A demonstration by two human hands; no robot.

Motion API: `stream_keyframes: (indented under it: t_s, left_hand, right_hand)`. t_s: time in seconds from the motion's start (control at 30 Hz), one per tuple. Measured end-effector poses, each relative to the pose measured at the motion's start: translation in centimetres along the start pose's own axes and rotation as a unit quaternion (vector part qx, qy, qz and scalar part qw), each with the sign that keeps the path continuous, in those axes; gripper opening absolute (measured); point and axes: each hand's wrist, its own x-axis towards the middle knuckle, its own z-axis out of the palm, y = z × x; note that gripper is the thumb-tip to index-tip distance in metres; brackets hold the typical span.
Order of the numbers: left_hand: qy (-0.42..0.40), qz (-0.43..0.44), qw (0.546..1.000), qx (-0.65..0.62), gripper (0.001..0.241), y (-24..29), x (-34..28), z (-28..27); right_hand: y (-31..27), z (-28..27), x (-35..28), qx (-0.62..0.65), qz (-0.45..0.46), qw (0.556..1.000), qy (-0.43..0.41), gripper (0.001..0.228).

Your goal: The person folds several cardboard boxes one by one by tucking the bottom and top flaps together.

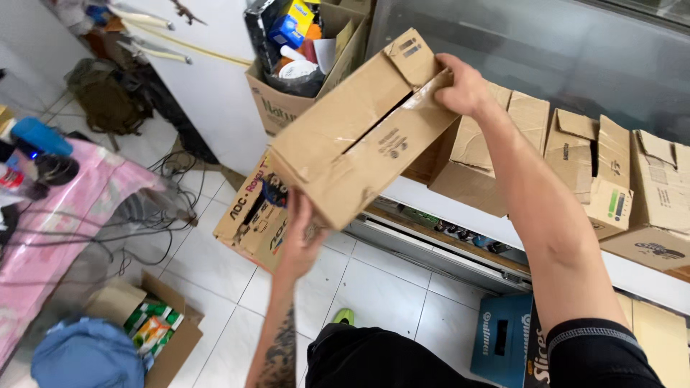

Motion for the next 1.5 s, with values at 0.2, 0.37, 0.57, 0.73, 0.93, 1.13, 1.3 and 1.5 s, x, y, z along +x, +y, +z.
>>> stream_keyframes:
  t_s: [0.2,0.37,0.57,0.73,0.93,1.13,1.3,1.5]
  left_hand:
    - [-0.053,-0.079,0.995,-0.012,0.110,-6.4,2.6,10.6]
    - [-0.118,-0.026,0.993,0.013,0.088,-6.9,5.9,15.7]
    - [-0.107,0.025,0.994,-0.017,0.046,-12.5,9.5,17.3]
    - [0.090,-0.009,0.995,0.042,0.055,-14.6,12.6,14.4]
    - [-0.114,-0.100,0.988,-0.017,0.102,-12.3,16.6,11.7]
    - [-0.128,-0.060,0.984,-0.106,0.098,-16.1,17.0,12.1]
    - [-0.128,-0.045,0.981,-0.138,0.096,-17.2,16.8,12.6]
    - [-0.156,-0.063,0.980,-0.103,0.106,-17.9,17.3,12.4]
  right_hand:
    - [9.4,-0.8,6.0,-0.060,0.019,0.993,0.104,0.096]
    - [7.2,-1.1,4.4,-0.197,0.066,0.971,0.119,0.111]
    - [11.5,3.9,-0.2,-0.117,-0.139,0.976,0.123,0.039]
    - [10.3,5.0,-10.6,-0.127,-0.091,0.981,0.112,0.055]
    - [10.4,7.5,-15.9,0.012,-0.096,0.980,0.172,0.077]
    - [10.3,8.7,-15.5,0.004,-0.099,0.975,0.199,0.102]
    - [10.3,8.9,-15.4,-0.017,-0.089,0.973,0.212,0.110]
    - [10.6,8.9,-15.2,-0.041,-0.060,0.973,0.219,0.114]
